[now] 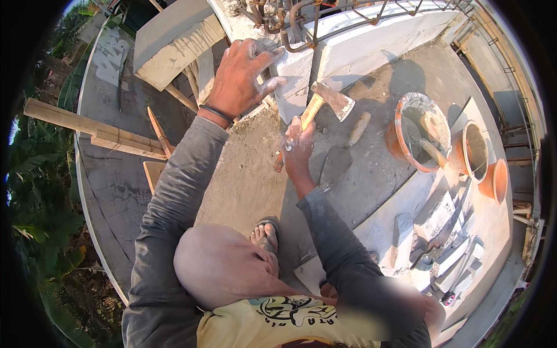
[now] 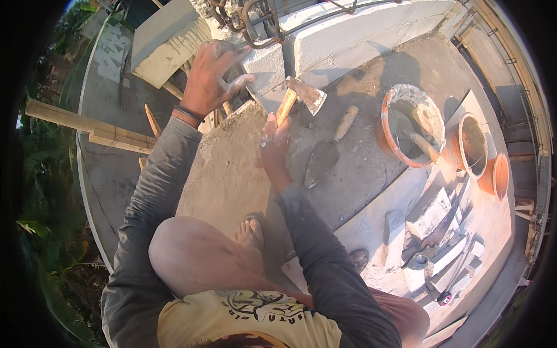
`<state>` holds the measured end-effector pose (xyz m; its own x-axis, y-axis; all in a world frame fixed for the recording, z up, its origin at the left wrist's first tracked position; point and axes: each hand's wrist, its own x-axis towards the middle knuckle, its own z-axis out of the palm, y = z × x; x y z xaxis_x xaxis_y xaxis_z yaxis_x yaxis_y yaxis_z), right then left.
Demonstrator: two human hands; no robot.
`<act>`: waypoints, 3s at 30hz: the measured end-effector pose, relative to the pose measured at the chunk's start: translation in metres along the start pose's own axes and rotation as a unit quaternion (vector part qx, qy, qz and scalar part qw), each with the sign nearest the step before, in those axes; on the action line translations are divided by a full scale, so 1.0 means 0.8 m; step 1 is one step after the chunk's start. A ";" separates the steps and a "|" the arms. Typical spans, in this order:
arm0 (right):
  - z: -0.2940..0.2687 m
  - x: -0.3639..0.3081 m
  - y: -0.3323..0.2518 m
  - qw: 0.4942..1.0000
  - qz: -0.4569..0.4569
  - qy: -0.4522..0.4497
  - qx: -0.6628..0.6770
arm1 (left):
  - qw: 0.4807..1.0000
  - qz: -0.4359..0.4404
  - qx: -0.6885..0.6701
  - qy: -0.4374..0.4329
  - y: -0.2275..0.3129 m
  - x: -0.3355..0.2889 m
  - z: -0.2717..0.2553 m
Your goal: The person applies mortar to small white bricks using a trowel and places them onto a wall structure.
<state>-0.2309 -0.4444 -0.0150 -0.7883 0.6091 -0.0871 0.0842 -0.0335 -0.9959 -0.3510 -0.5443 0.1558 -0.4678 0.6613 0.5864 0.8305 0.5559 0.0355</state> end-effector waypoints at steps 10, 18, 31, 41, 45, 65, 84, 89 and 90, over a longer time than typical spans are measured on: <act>0.022 -0.023 -0.020 0.998 0.033 -0.038 0.042 | 1.000 0.004 0.007 0.000 -0.004 -0.005 0.003; 0.029 -0.012 0.013 1.000 -0.016 -0.012 0.010 | 1.000 0.006 -0.004 0.004 -0.005 -0.002 0.008; 0.035 -0.013 0.016 0.998 -0.037 -0.011 0.043 | 0.999 0.025 -0.006 0.020 -0.005 0.001 0.006; 0.043 -0.023 -0.004 0.994 -0.018 -0.032 0.105 | 1.000 0.020 -0.009 0.011 -0.012 -0.009 0.009; 0.039 -0.004 0.028 0.996 -0.084 -0.023 0.023 | 1.000 0.021 -0.012 0.017 -0.009 -0.004 0.012; -0.042 -0.041 -0.014 0.997 -0.030 -0.046 0.062 | 0.954 -0.181 -0.122 0.206 0.029 -0.065 0.058; -0.013 0.039 -0.018 0.984 -0.165 -0.071 0.002 | 0.933 -0.220 -0.202 0.199 0.028 -0.057 0.116; 0.001 0.044 -0.029 0.973 -0.220 -0.073 -0.009 | 0.937 -0.211 -0.189 0.207 0.027 -0.056 0.122; -0.001 0.045 -0.026 0.977 -0.197 -0.077 0.006 | 0.937 -0.210 -0.187 0.207 0.026 -0.056 0.124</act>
<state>-0.2607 -0.4213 0.0024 -0.8404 0.4507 0.3009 -0.2506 0.1691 -0.9532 -0.3427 -0.5125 0.0504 -0.6845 0.1293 0.7175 0.6834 0.4566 0.5696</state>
